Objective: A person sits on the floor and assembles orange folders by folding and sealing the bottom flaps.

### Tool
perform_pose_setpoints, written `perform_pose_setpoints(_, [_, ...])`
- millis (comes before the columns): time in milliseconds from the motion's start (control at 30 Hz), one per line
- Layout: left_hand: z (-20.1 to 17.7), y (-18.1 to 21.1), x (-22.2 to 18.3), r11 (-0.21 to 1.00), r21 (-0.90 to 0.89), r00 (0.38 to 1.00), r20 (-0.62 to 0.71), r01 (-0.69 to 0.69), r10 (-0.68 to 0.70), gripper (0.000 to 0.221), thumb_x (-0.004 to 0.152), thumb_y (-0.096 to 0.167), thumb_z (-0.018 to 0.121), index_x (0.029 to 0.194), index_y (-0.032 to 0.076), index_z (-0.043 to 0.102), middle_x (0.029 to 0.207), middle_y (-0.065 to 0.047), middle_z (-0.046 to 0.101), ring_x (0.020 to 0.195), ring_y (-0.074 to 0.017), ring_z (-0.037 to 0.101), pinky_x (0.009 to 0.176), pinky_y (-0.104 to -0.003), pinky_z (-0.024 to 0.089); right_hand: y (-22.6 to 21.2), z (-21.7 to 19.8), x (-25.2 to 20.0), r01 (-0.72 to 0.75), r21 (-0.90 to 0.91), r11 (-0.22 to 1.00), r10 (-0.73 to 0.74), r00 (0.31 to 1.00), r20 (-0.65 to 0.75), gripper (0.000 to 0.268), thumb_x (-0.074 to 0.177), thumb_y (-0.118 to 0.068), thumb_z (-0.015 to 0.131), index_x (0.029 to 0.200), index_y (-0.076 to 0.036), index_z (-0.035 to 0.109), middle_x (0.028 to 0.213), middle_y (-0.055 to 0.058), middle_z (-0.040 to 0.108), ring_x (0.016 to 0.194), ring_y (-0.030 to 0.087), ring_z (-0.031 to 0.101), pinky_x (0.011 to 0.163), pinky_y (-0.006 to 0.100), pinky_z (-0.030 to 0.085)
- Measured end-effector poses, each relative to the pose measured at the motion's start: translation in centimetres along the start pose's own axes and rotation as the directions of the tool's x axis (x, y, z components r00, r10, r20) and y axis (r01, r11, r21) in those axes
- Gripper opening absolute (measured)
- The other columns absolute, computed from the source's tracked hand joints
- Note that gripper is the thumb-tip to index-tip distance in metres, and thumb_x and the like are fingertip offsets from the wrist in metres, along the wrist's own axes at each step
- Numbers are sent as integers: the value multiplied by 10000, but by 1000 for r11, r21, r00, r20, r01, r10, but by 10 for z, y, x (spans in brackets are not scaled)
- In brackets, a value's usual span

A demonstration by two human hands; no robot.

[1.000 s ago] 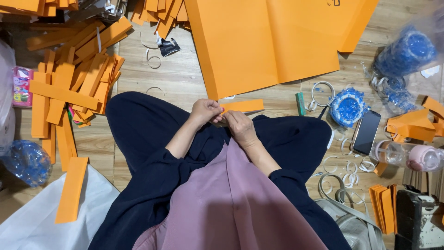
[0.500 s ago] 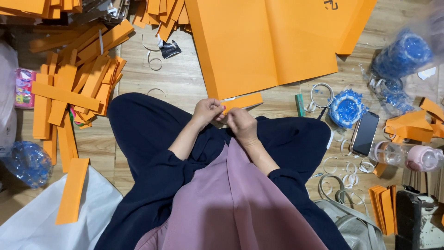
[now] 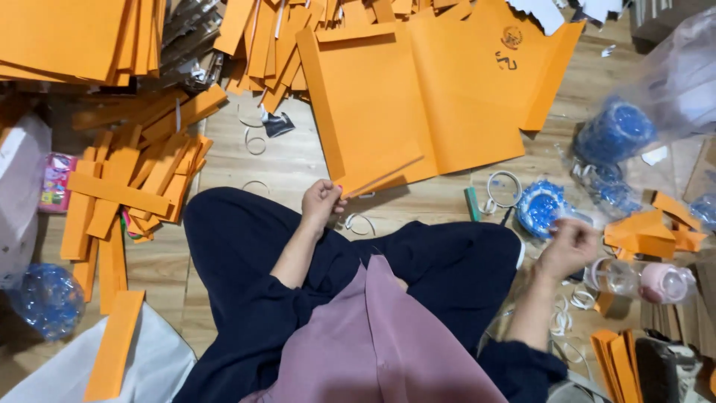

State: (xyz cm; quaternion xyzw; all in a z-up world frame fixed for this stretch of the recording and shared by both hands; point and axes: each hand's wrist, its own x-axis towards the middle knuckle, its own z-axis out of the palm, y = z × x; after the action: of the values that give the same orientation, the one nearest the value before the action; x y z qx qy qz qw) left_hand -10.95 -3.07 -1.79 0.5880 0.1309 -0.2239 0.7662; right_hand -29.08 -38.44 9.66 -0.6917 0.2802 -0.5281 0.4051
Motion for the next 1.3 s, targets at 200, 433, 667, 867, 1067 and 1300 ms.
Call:
perform_pose_setpoints(200, [-2, 1, -5, 999, 42, 999, 40, 10, -12, 110, 781, 118, 656, 818, 39, 590, 673, -88, 616, 582, -123, 628, 529, -181, 543, -56, 5, -62, 445, -649, 617, -8, 828, 560, 131, 791, -210, 654, 907, -148, 644, 746, 91, 623, 725, 303, 605, 652, 389, 467])
perform_pose_setpoints(433, [3, 15, -33, 991, 60, 975, 181, 118, -127, 133, 724, 94, 680, 789, 33, 580, 639, -82, 614, 554, -121, 626, 517, -201, 549, -207, 82, -128, 262, -334, 905, 384, -166, 909, 421, 732, -95, 623, 1149, -122, 575, 1113, 192, 599, 1031, 409, 545, 865, 513, 436])
perform_pose_setpoints(667, [5, 12, -31, 989, -4, 952, 270, 148, -142, 141, 735, 101, 674, 760, 39, 551, 653, -77, 613, 586, -136, 646, 555, -228, 560, -158, 94, -150, 697, -188, 692, -92, 343, 935, 134, 832, -280, 507, 911, -233, 604, 1066, -22, 541, 724, 246, 625, 584, 363, 507])
perform_pose_setpoints(867, [6, -5, -26, 990, -4, 953, 272, 141, -134, 170, 717, 122, 706, 708, 58, 549, 644, -63, 605, 617, -134, 639, 601, -241, 550, -87, 128, -173, 844, -86, 529, -487, 385, 784, 184, 811, -348, 541, 880, -177, 546, 851, -18, 483, 735, 178, 522, 586, 281, 417])
perform_pose_setpoints(1067, [14, -19, -12, 996, 42, 975, 207, 75, -82, 184, 709, 148, 724, 678, 69, 561, 643, -28, 575, 657, -93, 602, 631, -212, 520, -87, 146, -156, 897, -62, 438, -660, 368, 655, 108, 782, -242, 594, 712, -185, 536, 740, -23, 490, 671, 166, 508, 554, 259, 402])
perform_pose_setpoints(1300, [63, 19, -15, 986, 155, 989, 141, -66, 45, 180, 660, 206, 703, 669, 90, 565, 618, -15, 538, 665, -80, 523, 640, -212, 471, -97, 157, -111, 849, 50, 527, -727, 419, 544, 131, 847, -228, 543, 762, -129, 554, 695, 11, 486, 601, 178, 541, 570, 242, 459])
